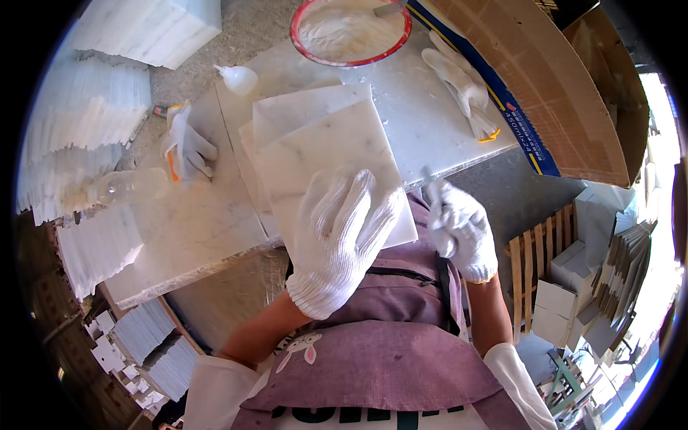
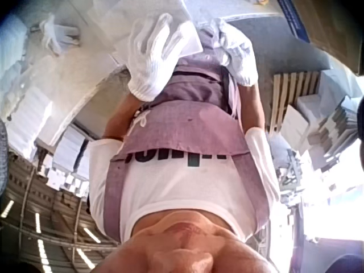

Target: The person applies a white paste to the edges of square white tiles using a metal spatula. They spread the paste evenly along the edges, then place a thin translucent sheet over the tile and press it down. The process is repeated for multiple tiles in a workshop setting.

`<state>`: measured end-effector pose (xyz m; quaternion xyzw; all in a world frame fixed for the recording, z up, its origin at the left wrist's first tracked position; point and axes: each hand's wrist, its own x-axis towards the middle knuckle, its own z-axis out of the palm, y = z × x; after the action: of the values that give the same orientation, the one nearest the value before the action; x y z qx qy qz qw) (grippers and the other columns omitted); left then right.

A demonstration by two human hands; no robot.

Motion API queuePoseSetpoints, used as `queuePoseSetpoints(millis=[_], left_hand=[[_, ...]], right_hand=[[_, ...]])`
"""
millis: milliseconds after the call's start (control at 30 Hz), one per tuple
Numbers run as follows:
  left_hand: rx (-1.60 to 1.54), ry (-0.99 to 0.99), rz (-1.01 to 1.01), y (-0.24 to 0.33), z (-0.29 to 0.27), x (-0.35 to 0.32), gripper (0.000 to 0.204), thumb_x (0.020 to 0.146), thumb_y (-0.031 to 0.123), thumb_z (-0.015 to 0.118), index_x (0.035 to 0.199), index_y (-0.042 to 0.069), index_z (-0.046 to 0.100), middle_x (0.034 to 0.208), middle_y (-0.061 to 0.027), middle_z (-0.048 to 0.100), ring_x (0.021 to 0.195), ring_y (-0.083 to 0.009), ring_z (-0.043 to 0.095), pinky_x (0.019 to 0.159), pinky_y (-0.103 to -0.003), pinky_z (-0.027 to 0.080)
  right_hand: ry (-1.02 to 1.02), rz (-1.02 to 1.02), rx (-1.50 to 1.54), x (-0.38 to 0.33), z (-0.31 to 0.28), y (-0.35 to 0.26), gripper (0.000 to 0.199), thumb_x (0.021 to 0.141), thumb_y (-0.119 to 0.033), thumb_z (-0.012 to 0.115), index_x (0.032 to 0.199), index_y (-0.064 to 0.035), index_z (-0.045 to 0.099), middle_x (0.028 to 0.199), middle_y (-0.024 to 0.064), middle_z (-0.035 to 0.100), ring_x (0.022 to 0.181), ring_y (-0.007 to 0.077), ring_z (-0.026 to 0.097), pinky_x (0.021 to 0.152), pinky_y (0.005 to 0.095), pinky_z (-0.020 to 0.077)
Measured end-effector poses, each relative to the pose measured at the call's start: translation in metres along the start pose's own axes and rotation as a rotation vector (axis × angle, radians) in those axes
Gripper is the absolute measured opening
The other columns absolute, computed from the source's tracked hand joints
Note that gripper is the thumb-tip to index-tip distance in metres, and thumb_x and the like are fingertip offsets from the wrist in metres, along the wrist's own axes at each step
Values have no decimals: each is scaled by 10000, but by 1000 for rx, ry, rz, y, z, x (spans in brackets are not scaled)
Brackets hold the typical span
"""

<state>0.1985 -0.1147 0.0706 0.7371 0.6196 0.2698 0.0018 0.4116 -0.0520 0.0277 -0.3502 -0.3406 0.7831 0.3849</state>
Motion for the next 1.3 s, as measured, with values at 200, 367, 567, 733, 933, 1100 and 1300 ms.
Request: queuePoseSetpoints(millis=[200,367,567,733,933,1100,1300], left_hand=[[82,-242,93,5,-9,10,825,652,381,873,1348,58,569,1378,-133,539,1283,-366,504,1068,-543,428],[66,-265,-66,2,-17,38,896,663,505,819,1387,63,531,1412,-191,484,1355,-429,407,1142,-576,314],[-858,-529,236,35,-14,21,627,851,432,723,1330,53,580,1369,-187,540,1298,-391,493,1106,-560,355],[-70,-204,-93,5,-13,43,666,780,318,795,1345,62,555,1383,-200,509,1318,-391,468,1122,-559,341],[-1003,-633,395,31,-3,13,522,877,350,737,1329,118,616,1331,-125,586,1238,-343,563,1128,-543,375],[-265,-113,28,-1,-22,31,478,809,128,780,1263,68,647,1254,-132,642,1208,-348,580,1066,-522,427],[-762,-375,197,2,-30,25,398,822,178,786,1200,105,688,1243,-92,628,1255,-284,573,1090,-572,401]], right_hand=[[153,-62,182,-5,-25,-5,746,932,-320,714,1502,20,374,881,-16,567,703,33,515,579,165,423],[139,16,129,-2,-33,1,519,979,-367,644,1351,-34,505,928,-21,560,758,59,541,649,197,458],[165,-56,241,2,-37,-4,366,960,-289,678,1191,-20,588,1064,71,617,840,140,574,718,258,480],[207,-100,225,8,-26,-17,255,977,-221,655,1142,-30,615,1089,99,638,813,143,581,694,259,483],[78,-220,-71,57,-7,-42,256,1000,-221,630,1164,-24,646,1003,61,643,714,68,556,585,201,427],[195,-402,-425,72,21,-69,276,992,-120,599,1233,-3,665,868,34,673,705,60,592,641,190,472],[227,-499,-805,108,48,-89,245,934,-110,639,1156,-52,726,1131,116,715,667,96,651,563,210,509]])
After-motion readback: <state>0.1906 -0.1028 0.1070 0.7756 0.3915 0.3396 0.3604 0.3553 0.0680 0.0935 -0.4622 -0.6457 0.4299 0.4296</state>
